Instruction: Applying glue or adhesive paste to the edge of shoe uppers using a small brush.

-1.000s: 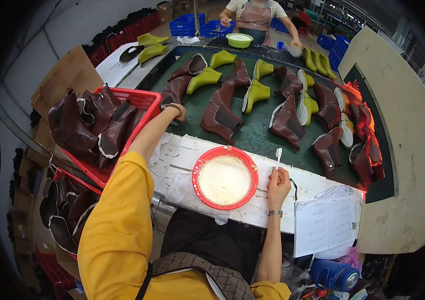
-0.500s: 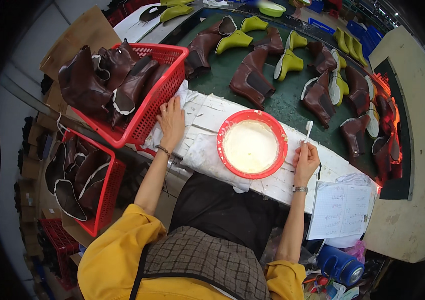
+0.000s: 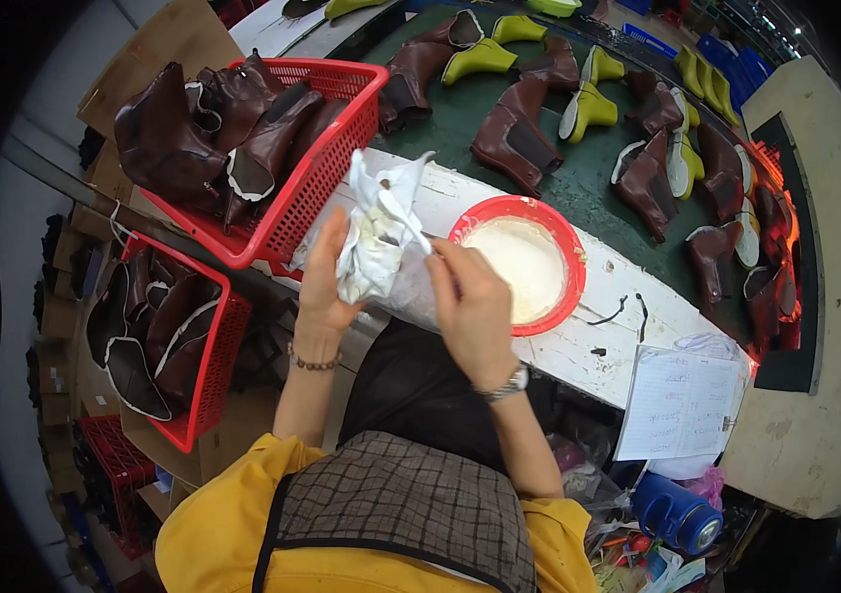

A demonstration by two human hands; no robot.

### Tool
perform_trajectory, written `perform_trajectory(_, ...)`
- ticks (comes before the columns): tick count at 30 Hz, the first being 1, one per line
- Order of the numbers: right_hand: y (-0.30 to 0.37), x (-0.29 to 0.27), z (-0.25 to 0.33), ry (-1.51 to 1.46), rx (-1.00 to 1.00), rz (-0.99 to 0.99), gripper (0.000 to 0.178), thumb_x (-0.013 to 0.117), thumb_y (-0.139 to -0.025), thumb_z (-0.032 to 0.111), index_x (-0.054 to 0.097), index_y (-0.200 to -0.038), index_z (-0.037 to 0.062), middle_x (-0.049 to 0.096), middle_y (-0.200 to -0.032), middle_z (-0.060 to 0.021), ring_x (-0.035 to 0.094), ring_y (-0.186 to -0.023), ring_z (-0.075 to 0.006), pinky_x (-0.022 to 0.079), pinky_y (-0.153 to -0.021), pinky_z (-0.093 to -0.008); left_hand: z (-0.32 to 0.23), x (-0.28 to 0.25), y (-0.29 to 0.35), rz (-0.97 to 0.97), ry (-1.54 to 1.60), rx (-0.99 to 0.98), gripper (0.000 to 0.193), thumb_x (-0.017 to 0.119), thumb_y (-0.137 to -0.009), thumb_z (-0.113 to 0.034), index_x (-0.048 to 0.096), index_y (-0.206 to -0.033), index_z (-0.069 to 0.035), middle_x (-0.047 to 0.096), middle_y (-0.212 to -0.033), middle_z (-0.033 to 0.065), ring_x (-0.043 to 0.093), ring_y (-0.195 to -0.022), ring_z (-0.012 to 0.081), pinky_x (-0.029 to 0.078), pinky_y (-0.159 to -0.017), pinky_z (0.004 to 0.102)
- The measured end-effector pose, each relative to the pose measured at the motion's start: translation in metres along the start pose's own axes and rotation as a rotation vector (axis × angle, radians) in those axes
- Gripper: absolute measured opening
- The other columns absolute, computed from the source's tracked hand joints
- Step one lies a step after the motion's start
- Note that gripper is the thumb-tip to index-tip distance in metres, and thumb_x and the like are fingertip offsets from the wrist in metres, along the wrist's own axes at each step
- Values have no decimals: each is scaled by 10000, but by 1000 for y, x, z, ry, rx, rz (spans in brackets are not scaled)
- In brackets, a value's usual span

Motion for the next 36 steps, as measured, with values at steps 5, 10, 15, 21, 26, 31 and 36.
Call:
perform_trajectory(5, 28, 49, 21, 362, -217, 19, 174, 669, -971, 157, 650, -1117, 65, 551, -797, -93, 604, -667, -280, 489, -565, -393, 3, 1, 6, -241, 31, 48, 656, 354, -1050, -668, 623, -1140, -76, 690, -968, 66, 691, -806, 239, 595, -731, 409)
perform_trajectory(10, 60, 80, 18, 276, -215, 171, 152, 640, -998, 178, 656, -1080, 51, 567, -746, -77, 558, -577, -257, 462, -517, -382, -1, -16, 17, -216, 164, 79, 543, 380, -1055, -657, 460, -785, -193, 396, -654, -31, 353, -524, 119, 326, -469, 285)
perform_trajectory(15, 97, 113, -9, -1318, 753, 737, 321, 486, -1118, 284, 627, -1033, 8, 397, -658, 82, 271, -487, -15, 209, -440, -208, -9, 10, 18, 299, 415, -7, 591, 269, -1098, -599, 463, -719, -189, 385, -606, -21, 332, -512, 154, 310, -476, 327)
perform_trajectory(21, 97, 84, -11, -992, 594, 506, 258, 562, -1078, 211, 674, -1036, -18, 512, -679, 3, 398, -491, -70, 320, -460, -237, 1, 5, 7, 76, 190, 43, 573, 309, -1104, -568, 471, -721, -175, 400, -569, -29, 371, -478, 148, 326, -464, 315)
perform_trajectory(26, 94, -6, -12, -135, 118, 20, 146, 632, -1014, 88, 718, -1039, -26, 593, -672, -86, 523, -543, -123, 422, -526, -296, -71, -33, -34, -564, -548, 531, 575, 451, -1073, -570, 573, -719, -135, 470, -552, -32, 428, -434, 106, 338, -410, 278)
perform_trajectory(31, 66, -28, -34, -485, 487, 26, 223, 572, -1073, 152, 716, -1125, -10, 514, -676, 67, 421, -553, 3, 303, -490, -199, -24, -51, -77, -337, -1703, 532, 546, 577, -1053, -404, 636, -1266, 95, 674, -1212, 302, 675, -1068, 384, 520, -893, 474)
perform_trajectory(36, 68, -15, -44, -924, 581, 87, 325, 477, -1121, 253, 661, -1175, -10, 472, -660, 46, 345, -502, -8, 266, -442, -192, -25, -56, -60, -215, -1625, 715, 530, 629, -1028, -322, 579, -1408, 45, 381, -1572, 305, 344, -1459, 473, 336, -1173, 497)
Point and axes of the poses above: each hand's wrist, its own y-axis away from the middle knuckle, its own x-axis out of the palm, z = x × y, the point moved 8 cm from there along -y, towards the middle knuckle
